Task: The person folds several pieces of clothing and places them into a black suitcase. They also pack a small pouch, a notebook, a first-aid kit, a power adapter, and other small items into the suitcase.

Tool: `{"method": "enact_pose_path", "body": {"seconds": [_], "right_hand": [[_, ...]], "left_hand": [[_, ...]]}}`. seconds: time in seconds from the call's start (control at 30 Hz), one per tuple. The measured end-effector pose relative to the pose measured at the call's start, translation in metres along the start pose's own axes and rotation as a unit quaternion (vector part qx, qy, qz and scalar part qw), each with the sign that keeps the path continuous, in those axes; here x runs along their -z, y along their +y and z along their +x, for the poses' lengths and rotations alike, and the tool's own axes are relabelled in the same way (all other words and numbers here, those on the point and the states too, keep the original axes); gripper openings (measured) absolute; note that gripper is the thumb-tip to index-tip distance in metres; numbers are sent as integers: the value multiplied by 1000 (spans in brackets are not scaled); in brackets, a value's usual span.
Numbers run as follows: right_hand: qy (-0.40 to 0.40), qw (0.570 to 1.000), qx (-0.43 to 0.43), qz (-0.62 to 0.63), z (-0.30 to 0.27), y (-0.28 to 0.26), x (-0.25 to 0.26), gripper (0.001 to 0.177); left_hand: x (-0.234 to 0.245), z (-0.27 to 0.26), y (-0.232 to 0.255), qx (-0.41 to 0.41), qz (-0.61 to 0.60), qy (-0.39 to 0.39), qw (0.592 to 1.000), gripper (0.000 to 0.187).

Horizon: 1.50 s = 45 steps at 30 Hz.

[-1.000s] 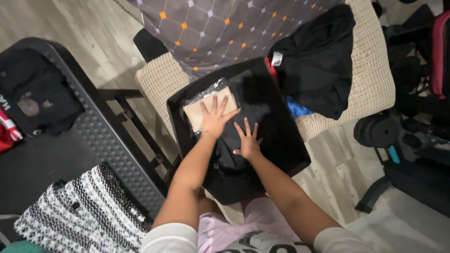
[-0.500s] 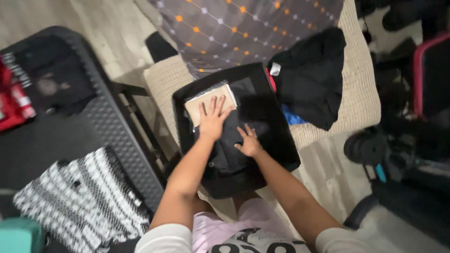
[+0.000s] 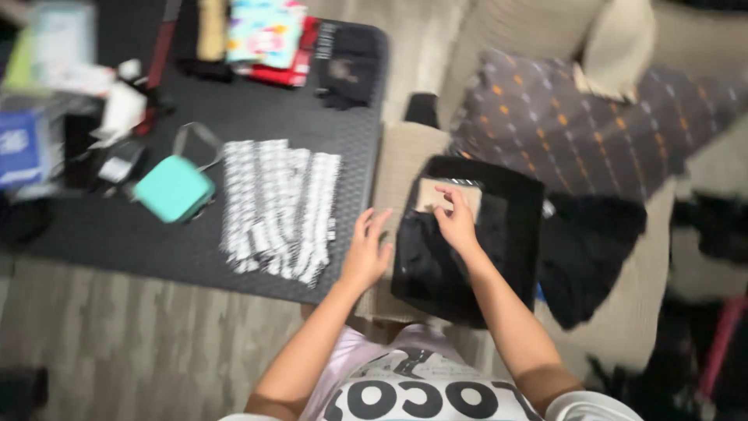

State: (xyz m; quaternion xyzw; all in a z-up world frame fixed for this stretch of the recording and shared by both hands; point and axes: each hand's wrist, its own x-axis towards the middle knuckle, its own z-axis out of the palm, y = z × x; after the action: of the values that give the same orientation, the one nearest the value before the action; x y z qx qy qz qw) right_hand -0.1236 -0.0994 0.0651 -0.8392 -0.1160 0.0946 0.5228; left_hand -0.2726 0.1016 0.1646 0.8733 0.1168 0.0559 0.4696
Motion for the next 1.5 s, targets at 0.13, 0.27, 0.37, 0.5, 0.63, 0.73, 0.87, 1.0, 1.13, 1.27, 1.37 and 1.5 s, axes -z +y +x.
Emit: {"method": "enact_pose_path", "body": {"seconds": [0.13,0.27,0.37,0.5,0.63,0.73,0.87,1.0,1.13,1.27,1.37,1.5], "right_hand": [[-68,996,52,11,18,-70,-44,35],[-136,984,86,75,24,-130,-106,31],[-178,971,115,112,33,-169,-160,26],[-199,966,129,100,36,-217,-246,22],[-226,965,82,104,36,-259,-341,21],[-242,960,95,108,34,-287,-398,20],[-264,949,106,134,29,-317,-445,19],[-257,956,106,97,27,-331,-454,18],[-252,960,91,81,38,-338,-454,18],[-271,953,103,85,51,-347,-459,22],[-274,953,124,31,61,-361,-469,20],[-279,948,151,-10,73,-381,-493,22]], "left_hand": [[66,-27,-34,33,-7,116,993,67],[119,-60,-64,0,-9,233,972,71],[165,-79,-95,-9,9,272,962,73],[243,-91,-147,53,5,295,954,68],[343,-81,-209,103,9,295,950,60],[401,-71,-247,109,20,296,949,56],[449,-64,-286,74,13,294,953,53],[455,-56,-310,138,-19,280,950,46],[459,-30,-324,164,-60,265,948,37],[469,1,-335,141,-72,272,949,29],[483,24,-347,126,-75,280,949,25],[517,70,-376,69,-5,292,954,19]]}}
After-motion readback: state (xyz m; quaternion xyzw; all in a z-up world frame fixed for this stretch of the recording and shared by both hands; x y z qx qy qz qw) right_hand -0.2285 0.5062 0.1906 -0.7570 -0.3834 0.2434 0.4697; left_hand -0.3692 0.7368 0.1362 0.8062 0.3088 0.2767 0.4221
